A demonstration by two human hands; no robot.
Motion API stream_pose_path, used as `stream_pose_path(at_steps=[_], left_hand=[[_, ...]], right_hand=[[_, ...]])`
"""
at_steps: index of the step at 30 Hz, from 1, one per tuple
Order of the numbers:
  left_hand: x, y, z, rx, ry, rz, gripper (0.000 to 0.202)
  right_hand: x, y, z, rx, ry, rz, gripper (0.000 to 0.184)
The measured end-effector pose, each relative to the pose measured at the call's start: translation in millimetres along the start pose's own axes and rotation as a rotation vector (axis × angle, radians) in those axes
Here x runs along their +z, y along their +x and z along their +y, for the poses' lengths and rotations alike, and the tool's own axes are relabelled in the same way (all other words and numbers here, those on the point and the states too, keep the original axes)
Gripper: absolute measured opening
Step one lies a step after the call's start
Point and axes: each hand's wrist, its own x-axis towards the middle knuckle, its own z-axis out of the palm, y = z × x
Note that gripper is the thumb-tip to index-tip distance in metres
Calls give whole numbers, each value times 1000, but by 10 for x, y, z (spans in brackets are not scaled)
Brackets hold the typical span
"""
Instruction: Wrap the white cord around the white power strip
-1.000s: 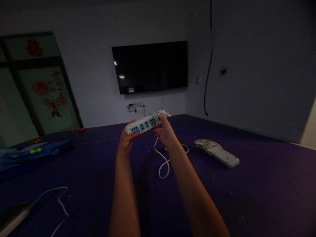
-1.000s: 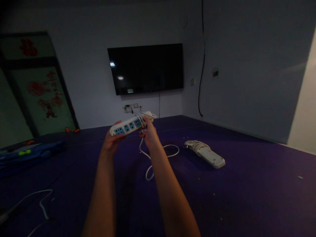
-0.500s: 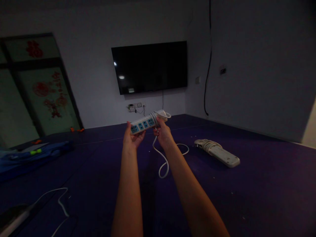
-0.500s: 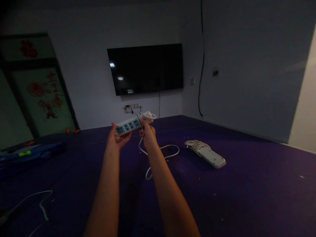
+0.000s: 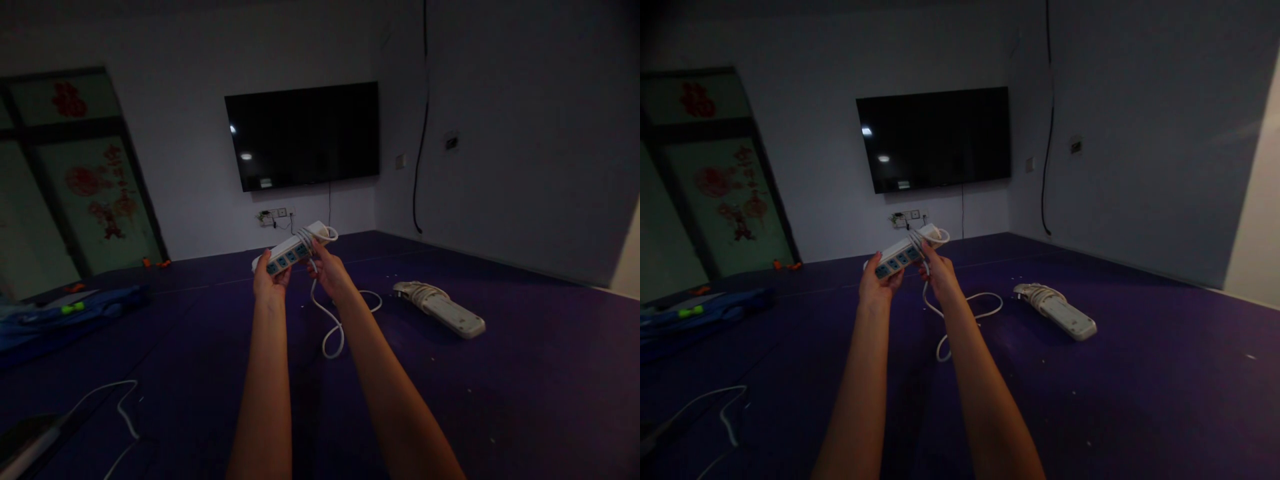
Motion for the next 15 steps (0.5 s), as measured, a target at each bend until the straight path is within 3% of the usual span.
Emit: stream_pose_path(at_steps=[15], left_hand=[[-75,158,-118,496,-23,-199,30]], right_hand=[[102,-90,-77,131,85,-46,30]])
